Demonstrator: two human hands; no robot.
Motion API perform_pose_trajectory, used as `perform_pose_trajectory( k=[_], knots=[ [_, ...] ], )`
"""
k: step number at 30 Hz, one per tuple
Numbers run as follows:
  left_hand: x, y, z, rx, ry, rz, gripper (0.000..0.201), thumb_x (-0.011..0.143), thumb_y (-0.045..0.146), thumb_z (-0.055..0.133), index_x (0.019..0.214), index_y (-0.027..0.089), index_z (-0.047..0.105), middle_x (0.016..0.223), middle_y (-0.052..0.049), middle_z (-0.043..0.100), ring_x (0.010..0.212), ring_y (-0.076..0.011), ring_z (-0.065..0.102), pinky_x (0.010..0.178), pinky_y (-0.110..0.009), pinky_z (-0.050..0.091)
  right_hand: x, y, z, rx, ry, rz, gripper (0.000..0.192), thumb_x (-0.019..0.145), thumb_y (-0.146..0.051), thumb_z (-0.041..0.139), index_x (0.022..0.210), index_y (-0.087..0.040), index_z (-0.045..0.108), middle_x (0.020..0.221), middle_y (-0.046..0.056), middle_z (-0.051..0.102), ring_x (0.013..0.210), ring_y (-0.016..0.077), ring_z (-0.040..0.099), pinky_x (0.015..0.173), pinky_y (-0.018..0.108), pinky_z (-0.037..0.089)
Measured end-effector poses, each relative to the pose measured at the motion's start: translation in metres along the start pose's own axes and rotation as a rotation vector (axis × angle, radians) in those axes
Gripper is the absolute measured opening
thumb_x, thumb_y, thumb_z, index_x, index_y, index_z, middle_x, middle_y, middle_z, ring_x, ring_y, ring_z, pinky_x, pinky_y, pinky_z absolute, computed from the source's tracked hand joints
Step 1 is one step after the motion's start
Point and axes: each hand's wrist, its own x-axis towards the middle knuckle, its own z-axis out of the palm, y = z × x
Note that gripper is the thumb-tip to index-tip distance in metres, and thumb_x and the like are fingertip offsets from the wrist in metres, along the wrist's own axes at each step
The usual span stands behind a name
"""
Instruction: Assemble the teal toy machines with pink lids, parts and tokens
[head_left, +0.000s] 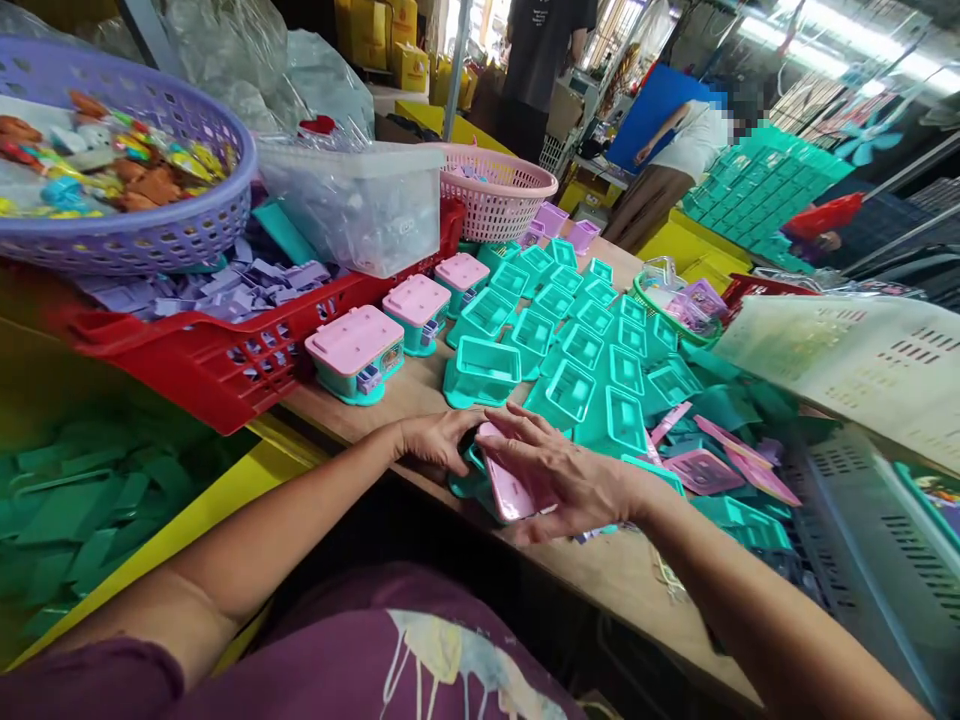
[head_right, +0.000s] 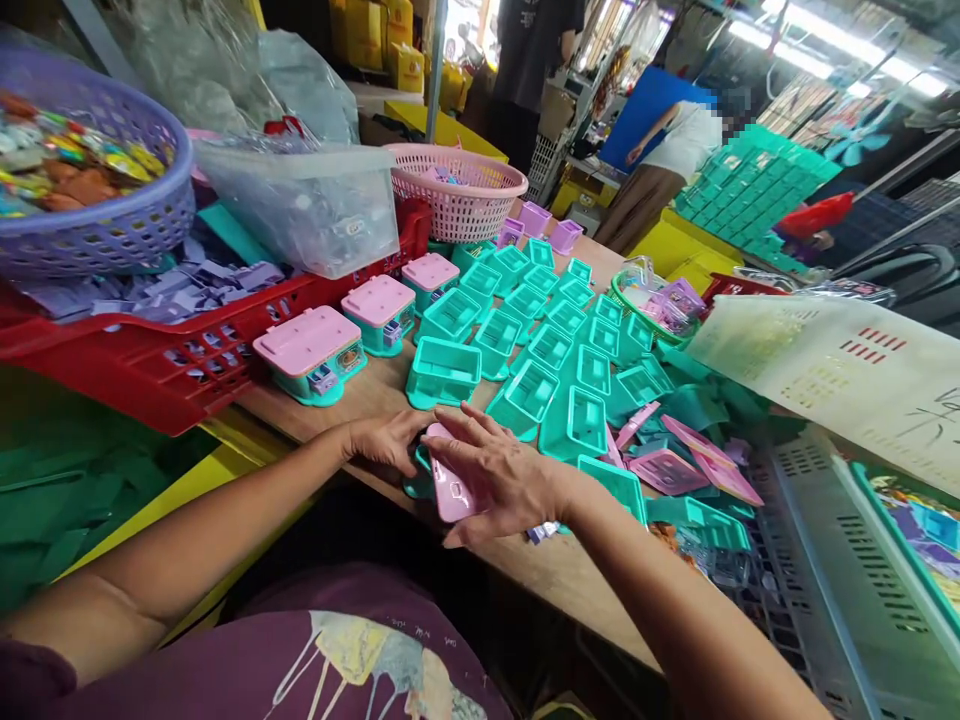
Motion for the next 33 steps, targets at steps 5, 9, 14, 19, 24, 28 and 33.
perform_pose_trajectory(
  k=[5,9,14,19,24,28,33],
  knots=[
    [0.000,0.004,0.001,-0.010,-0.030,0.003,0.080,0.053,0.014,0.077,0.131,0.022,0.057,0.131,-0.007,0.061,0.124,-0.0301,0.054,0.105,-0.040,0.044,-0.001,-0.022,0.009,0.051,0.146,0.208,0.080,0.073,-0.045,0.076,0.143,-0.027,0.043,0.154,0.014,0.028,0.146,0.0342,0.021,0.111,0.057,0.032],
    [0.002,0.006,-0.001,0.025,-0.062,-0.001,0.086,0.054,0.014,0.077,0.136,0.022,0.052,0.137,-0.007,0.056,0.130,-0.0301,0.050,0.110,-0.042,0.039,-0.005,-0.031,0.007,0.035,0.122,0.281,0.066,0.076,-0.037,0.073,0.137,-0.028,0.049,0.154,0.014,0.026,0.142,0.0352,0.027,0.110,0.058,0.032],
    [0.002,0.006,0.002,0.083,-0.042,0.022,0.077,0.059,0.015,0.076,0.132,0.023,0.055,0.140,-0.006,0.054,0.131,-0.0278,0.049,0.111,-0.040,0.038,0.001,-0.029,0.010,0.003,0.158,0.149,0.078,0.070,-0.023,0.065,0.143,-0.020,0.040,0.152,0.013,0.032,0.142,0.0307,0.026,0.113,0.053,0.031],
    [0.000,0.006,0.004,0.110,-0.001,0.000,0.075,0.061,0.020,0.077,0.132,0.020,0.054,0.137,-0.009,0.056,0.129,-0.0296,0.051,0.108,-0.040,0.042,0.001,-0.016,0.010,-0.015,0.109,0.031,0.093,0.066,-0.021,0.058,0.153,-0.015,0.023,0.158,0.016,0.020,0.147,0.0310,0.017,0.115,0.052,0.028],
    [0.000,0.006,0.002,0.109,-0.007,0.011,0.076,0.058,0.019,0.078,0.130,0.020,0.056,0.135,-0.008,0.057,0.124,-0.0299,0.054,0.106,-0.040,0.044,-0.001,-0.012,0.010,0.004,0.142,0.069,0.088,0.070,-0.020,0.056,0.152,-0.016,0.025,0.158,0.016,0.020,0.147,0.0298,0.019,0.115,0.050,0.030],
    [0.001,0.006,0.002,0.066,0.007,0.041,0.076,0.052,0.014,0.079,0.125,0.020,0.061,0.131,-0.008,0.061,0.124,-0.0330,0.054,0.106,-0.044,0.043,0.002,-0.012,0.018,-0.012,0.218,0.137,0.082,0.078,-0.025,0.056,0.153,-0.017,0.023,0.156,0.017,0.023,0.143,0.0312,0.028,0.112,0.052,0.034],
    [0.001,0.000,0.004,0.073,0.031,0.096,0.083,0.051,0.017,0.082,0.131,0.020,0.058,0.139,-0.010,0.055,0.129,-0.0323,0.050,0.110,-0.045,0.040,0.005,-0.010,0.030,-0.112,0.195,0.124,0.084,0.083,-0.038,0.060,0.154,-0.015,0.023,0.156,0.018,0.025,0.145,0.0328,0.022,0.113,0.055,0.032]
  ],
)
